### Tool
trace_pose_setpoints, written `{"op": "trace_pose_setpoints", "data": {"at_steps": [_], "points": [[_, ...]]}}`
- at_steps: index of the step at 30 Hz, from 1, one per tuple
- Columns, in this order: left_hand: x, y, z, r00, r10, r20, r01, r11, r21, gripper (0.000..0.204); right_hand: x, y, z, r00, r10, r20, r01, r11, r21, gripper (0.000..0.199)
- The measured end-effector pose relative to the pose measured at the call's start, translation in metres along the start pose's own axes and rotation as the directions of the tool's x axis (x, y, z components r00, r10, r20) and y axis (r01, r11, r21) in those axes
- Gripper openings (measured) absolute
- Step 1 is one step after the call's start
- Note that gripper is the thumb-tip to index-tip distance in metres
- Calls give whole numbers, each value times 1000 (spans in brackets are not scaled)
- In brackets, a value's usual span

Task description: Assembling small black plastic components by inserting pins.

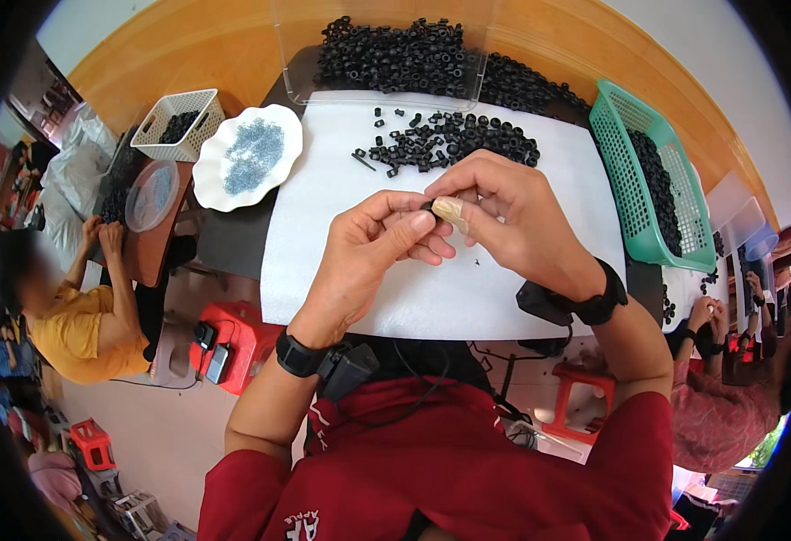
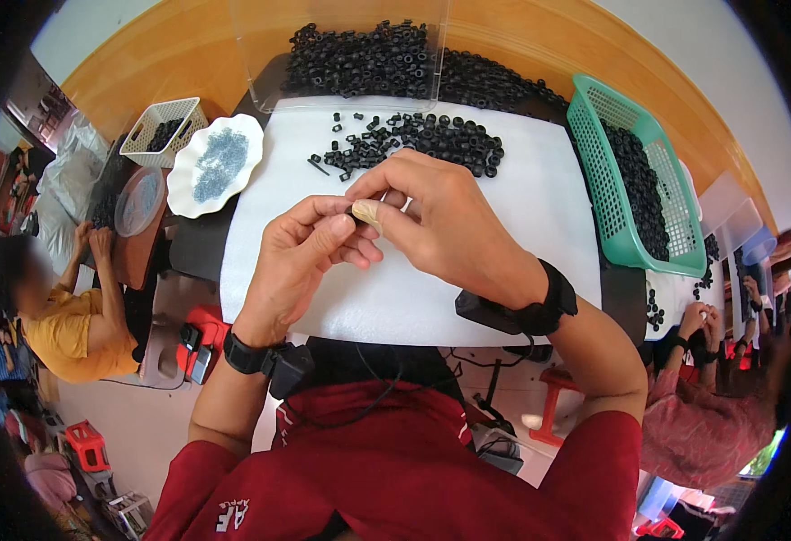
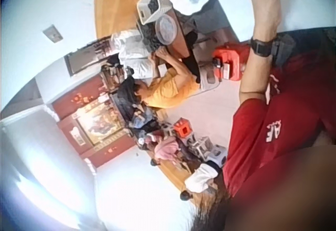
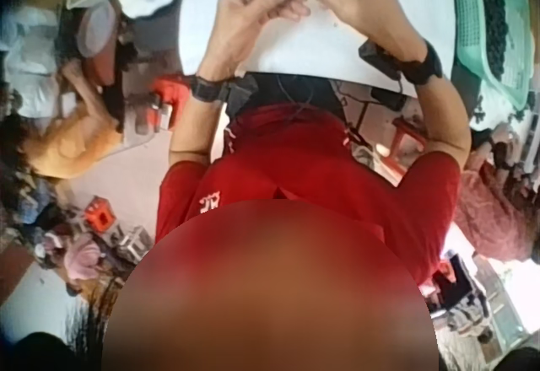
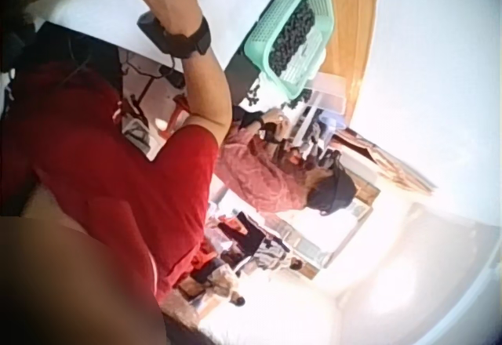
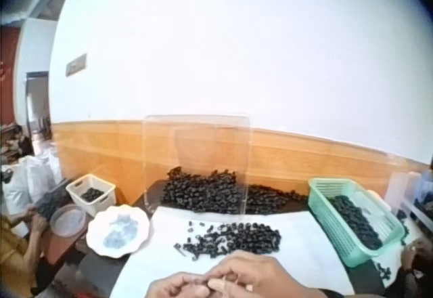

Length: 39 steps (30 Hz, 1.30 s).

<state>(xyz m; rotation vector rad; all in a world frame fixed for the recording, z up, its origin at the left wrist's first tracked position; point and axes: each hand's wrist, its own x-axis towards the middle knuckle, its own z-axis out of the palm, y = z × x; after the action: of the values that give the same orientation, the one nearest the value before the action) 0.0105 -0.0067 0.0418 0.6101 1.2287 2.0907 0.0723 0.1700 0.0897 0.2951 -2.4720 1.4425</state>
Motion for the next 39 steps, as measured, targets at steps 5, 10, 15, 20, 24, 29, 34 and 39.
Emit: {"op": "trace_pose_setpoints", "data": {"at_steps": [5, 10, 15, 20, 24, 29, 34, 39], "points": [[5, -4, 3, 999, 44, -21, -44, 998, 34, 21, -2, 0, -4, 992, 120, 47, -127, 970, 207, 13], [8, -11, -1, 998, 58, 10, -59, 993, 100, 20, -3, 6, -10, 983, 156, 98, -174, 962, 212, 13], [8, -11, -5, 994, 86, 60, -90, 994, 57, 22, -3, 12, -10, 914, 369, 170, -397, 725, 563, 16], [7, -15, -7, 999, 26, 40, -24, 998, -55, 23, -3, 18, -10, 894, 397, 208, -435, 656, 617, 21], [7, -21, -12, 999, -8, 37, 13, 992, -125, 24, -2, 15, -12, 914, 369, 171, -402, 760, 510, 23], [7, -26, -14, 999, -52, 5, 52, 991, -127, 23, -6, 17, -20, 935, 333, 119, -351, 832, 430, 22], [7, -32, -19, 996, -84, -15, 83, 994, -69, 22, -5, 22, -17, 944, 318, 89, -330, 900, 286, 18], [6, -34, -17, 992, -111, 63, 109, 993, 42, 18, 3, 47, -32, 907, 403, 117, -378, 906, -193, 17]]}}
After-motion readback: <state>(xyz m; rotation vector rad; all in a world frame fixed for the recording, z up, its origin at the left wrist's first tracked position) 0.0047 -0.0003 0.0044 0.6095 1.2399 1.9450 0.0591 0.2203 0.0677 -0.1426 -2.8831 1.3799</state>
